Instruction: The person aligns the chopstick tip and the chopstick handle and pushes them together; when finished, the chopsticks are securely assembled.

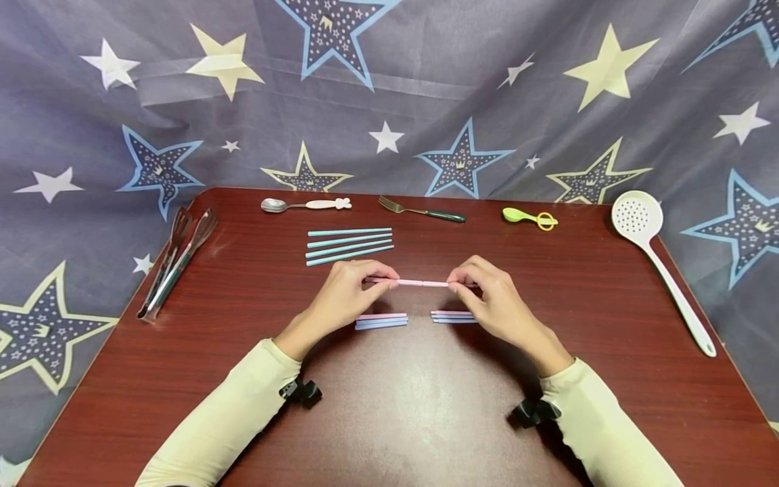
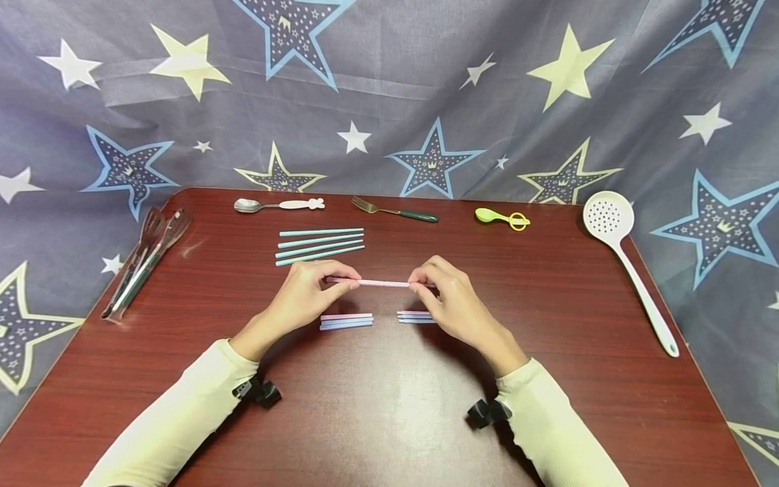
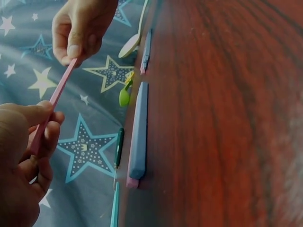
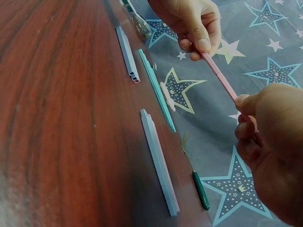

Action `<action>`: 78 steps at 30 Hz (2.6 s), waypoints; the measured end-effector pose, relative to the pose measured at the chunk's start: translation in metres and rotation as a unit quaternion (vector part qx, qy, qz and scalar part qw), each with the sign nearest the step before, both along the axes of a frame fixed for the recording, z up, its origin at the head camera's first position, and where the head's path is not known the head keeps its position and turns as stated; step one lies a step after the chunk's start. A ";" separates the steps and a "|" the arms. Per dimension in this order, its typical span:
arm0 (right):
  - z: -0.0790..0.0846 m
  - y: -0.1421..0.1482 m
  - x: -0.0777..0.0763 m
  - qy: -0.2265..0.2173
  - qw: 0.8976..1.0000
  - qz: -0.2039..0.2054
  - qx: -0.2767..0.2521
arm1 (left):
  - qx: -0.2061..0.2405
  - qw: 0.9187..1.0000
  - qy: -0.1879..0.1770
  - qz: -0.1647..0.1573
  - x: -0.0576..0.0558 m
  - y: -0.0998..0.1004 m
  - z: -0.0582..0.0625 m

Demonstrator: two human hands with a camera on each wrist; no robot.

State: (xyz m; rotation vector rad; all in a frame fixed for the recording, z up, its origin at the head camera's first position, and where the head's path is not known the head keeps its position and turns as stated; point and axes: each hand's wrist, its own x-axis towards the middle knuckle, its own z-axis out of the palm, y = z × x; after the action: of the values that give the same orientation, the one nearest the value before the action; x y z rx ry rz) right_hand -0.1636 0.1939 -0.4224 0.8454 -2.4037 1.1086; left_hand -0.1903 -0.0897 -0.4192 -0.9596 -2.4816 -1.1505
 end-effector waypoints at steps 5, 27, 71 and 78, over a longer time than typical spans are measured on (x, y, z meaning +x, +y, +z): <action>-0.002 -0.003 0.000 -0.008 1.000 -0.010 -0.009 | 0.017 1.000 0.001 0.010 0.001 0.002 -0.001; -0.011 -0.015 0.004 0.003 0.999 -0.019 -0.040 | 0.058 0.997 -0.047 -0.014 0.004 0.007 -0.008; -0.043 0.025 0.002 -0.123 0.990 0.024 0.070 | -0.086 0.977 -0.036 0.191 -0.046 -0.093 -0.053; -0.042 0.022 0.003 -0.129 0.989 0.022 0.066 | -0.088 0.976 -0.040 0.197 -0.050 -0.090 -0.053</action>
State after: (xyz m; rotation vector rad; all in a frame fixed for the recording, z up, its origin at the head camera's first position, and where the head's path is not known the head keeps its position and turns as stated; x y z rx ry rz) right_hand -0.1605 0.2159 -0.4643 0.8468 -2.7077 1.1477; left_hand -0.2407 -0.1793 -0.4718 -0.4288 -2.7070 -0.8663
